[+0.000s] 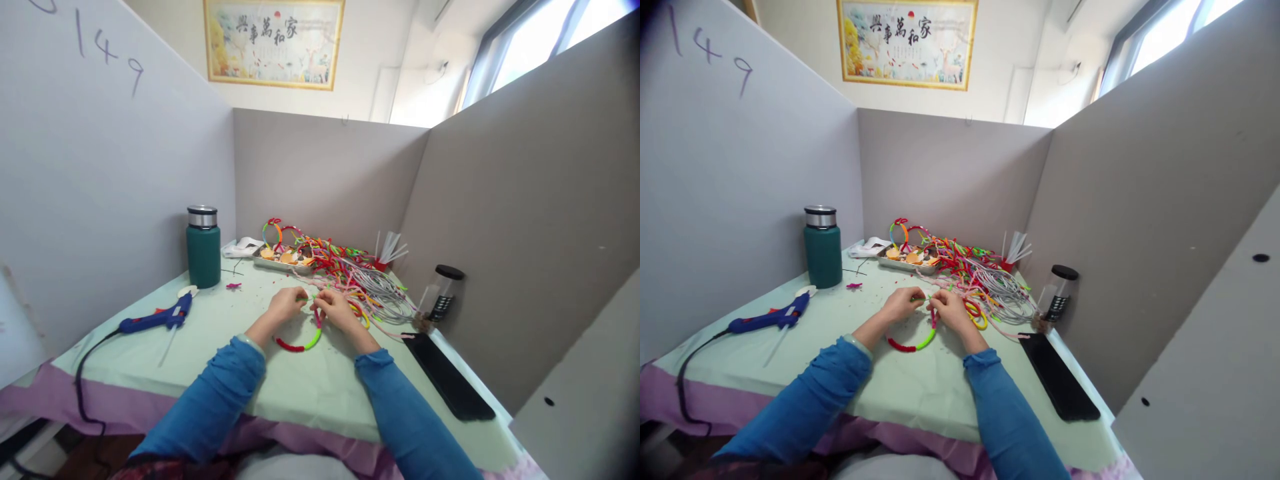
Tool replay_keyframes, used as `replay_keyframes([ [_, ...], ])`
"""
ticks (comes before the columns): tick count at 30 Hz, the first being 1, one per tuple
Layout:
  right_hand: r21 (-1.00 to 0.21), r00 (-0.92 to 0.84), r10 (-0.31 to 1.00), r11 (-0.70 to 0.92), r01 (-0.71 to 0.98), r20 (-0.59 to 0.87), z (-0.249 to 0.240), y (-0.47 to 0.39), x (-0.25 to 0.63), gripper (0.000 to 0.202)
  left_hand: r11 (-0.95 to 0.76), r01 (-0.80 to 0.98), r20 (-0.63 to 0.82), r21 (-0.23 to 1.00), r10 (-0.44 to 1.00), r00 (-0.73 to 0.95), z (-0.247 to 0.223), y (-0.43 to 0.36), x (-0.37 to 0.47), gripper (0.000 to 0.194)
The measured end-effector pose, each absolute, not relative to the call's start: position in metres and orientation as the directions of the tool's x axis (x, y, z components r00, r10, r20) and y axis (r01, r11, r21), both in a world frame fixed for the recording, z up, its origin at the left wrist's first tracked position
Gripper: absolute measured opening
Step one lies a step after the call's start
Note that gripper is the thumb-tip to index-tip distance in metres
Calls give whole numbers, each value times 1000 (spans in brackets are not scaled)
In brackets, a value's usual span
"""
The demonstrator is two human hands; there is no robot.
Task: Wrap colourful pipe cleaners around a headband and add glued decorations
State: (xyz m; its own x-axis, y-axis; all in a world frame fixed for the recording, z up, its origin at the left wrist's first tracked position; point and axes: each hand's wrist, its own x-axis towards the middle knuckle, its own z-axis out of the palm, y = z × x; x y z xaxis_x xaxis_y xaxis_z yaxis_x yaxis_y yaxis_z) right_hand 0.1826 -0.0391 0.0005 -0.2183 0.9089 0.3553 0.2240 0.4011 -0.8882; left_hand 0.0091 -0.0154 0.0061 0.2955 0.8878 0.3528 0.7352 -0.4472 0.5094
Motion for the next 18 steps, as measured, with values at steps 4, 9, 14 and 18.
replay_keyframes([
  [4,-919,-102,922,382,99,373,3,-36,188,20,-472,657,403,588,875,267,3,-7,9,16],
  [9,-926,4,928,371,78,372,-3,-30,189,21,-470,363,383,804,878,289,6,-3,12,15],
  [14,-927,-114,920,374,-33,375,-4,-31,183,24,-370,194,291,909,894,340,16,-16,14,25],
  [18,-920,-172,904,388,-52,391,-2,-34,184,19,-331,154,251,931,886,390,22,-24,13,29],
])
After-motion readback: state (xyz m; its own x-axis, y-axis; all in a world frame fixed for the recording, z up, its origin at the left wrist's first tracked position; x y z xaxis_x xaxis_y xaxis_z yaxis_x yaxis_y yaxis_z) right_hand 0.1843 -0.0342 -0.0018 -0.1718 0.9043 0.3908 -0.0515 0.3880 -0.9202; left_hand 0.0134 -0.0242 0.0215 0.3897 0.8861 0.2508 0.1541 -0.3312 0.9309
